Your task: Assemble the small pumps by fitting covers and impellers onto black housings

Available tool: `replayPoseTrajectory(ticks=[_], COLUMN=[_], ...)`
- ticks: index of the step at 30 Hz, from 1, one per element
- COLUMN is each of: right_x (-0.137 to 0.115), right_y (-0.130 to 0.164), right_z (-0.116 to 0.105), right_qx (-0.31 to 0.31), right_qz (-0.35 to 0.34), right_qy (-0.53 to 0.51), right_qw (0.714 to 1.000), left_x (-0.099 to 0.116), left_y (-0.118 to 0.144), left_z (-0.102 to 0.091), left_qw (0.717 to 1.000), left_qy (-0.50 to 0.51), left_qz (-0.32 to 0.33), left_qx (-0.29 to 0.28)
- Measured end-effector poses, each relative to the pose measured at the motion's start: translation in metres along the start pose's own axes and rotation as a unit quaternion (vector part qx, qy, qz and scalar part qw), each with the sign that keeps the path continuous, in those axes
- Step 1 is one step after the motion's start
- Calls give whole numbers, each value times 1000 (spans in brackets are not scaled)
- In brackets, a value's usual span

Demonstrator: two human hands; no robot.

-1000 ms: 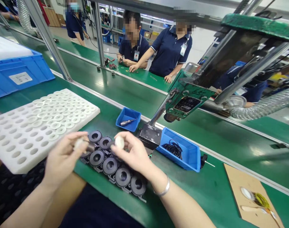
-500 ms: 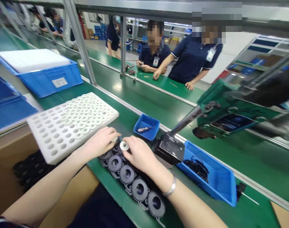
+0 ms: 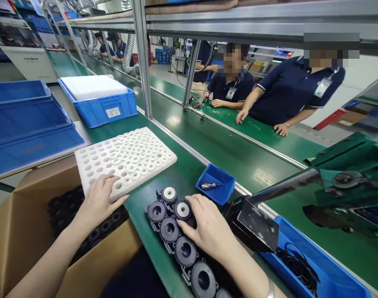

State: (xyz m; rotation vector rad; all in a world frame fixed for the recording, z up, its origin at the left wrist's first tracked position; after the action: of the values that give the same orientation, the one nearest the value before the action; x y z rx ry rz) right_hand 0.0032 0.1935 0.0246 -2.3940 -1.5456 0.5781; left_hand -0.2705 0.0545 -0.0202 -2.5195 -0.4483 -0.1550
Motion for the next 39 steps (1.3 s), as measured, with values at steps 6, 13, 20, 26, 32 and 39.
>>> replayPoseTrajectory(ticks=[6, 13, 20, 26, 32, 39], right_x=[8, 24, 30, 22, 6, -27], right_y=[-49, -129, -168, -175, -182, -185], right_z=[-15, 41, 100, 110, 105, 87], right_qx=[37, -90, -135, -121, -97, 2], right_qz=[35, 27, -23, -83, -156, -209], right_qy=[-17, -12, 43, 61, 44, -41], right_qw=[999, 996, 990, 987, 982, 977], left_x=[-24, -26, -30, -30, -24, -1], left_y=[19, 20, 19, -14, -49, -95], left_z=[11, 19, 10, -17, -42, -80], left_qw=[991, 978, 987, 985, 980, 964], left_qy=[-102, -160, -77, -13, 28, 38], left_qz=[70, 122, 136, 136, 124, 138], left_qx=[-43, -51, -45, -102, -156, -222])
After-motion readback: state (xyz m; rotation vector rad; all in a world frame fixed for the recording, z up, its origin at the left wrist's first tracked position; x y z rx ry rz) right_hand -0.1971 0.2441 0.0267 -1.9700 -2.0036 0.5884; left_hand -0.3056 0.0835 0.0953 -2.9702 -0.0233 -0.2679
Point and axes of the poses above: each hand's wrist, its own y-axis away from the middle knuckle, its own z-axis out of the palm, x = y × z, the point moved 7 cm from there along -y, towards the middle knuckle, and after that the axes turned 7 degrees about x, right-handed, at the moved point
